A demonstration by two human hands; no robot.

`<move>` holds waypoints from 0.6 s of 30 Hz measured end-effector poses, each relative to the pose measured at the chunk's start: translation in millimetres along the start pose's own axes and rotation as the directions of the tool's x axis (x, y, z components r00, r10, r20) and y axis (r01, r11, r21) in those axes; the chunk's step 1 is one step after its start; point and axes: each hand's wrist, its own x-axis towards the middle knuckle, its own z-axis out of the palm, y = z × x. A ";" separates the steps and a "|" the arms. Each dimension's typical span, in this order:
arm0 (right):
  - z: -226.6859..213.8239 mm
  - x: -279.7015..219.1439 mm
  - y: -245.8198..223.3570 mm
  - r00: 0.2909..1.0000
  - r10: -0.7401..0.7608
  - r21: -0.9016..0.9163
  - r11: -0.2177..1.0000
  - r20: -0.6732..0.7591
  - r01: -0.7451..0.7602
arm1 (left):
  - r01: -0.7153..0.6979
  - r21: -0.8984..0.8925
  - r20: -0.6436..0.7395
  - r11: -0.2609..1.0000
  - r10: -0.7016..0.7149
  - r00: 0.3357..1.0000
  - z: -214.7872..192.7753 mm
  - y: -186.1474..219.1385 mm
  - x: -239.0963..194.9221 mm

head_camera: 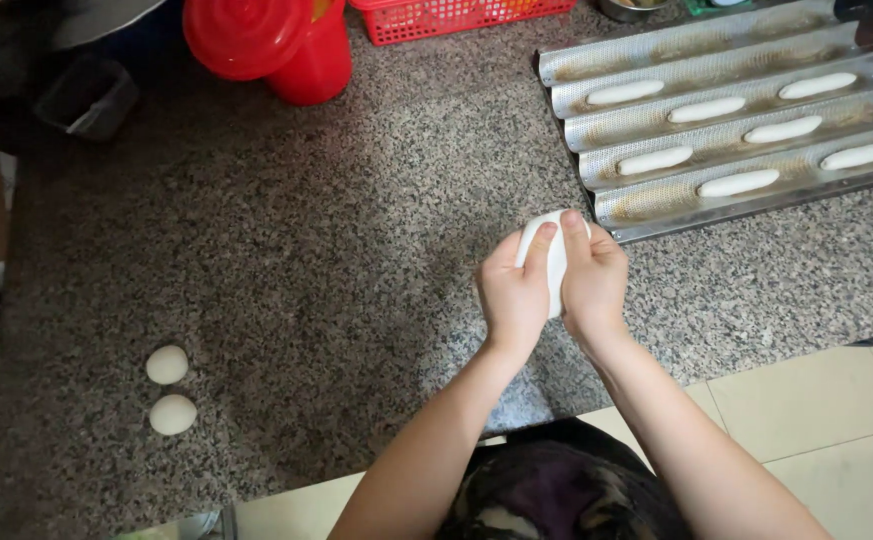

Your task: The person shapes small balls of dough into elongated rolls by hand on a granite countertop. They then place each shaped roll into a slot on a metal tray. The process is repeated for several pieces of dough.

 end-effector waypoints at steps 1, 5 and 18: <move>0.9 -0.2 -2.0 0.998 0.067 0.064 0.996 -0.006 -0.067 | 0.053 -0.053 -0.007 0.997 -0.053 0.999 0.4 1.7 -0.9; -8.4 4.4 -4.5 0.977 0.209 0.158 0.964 0.035 -0.212 | 0.296 -0.172 0.054 0.940 -0.291 0.955 -4.0 7.8 0.1; -11.9 -26.5 -82.0 0.777 0.525 -0.101 0.845 0.346 -0.526 | 0.776 -0.153 0.593 0.612 -0.571 0.568 -40.7 58.3 -11.9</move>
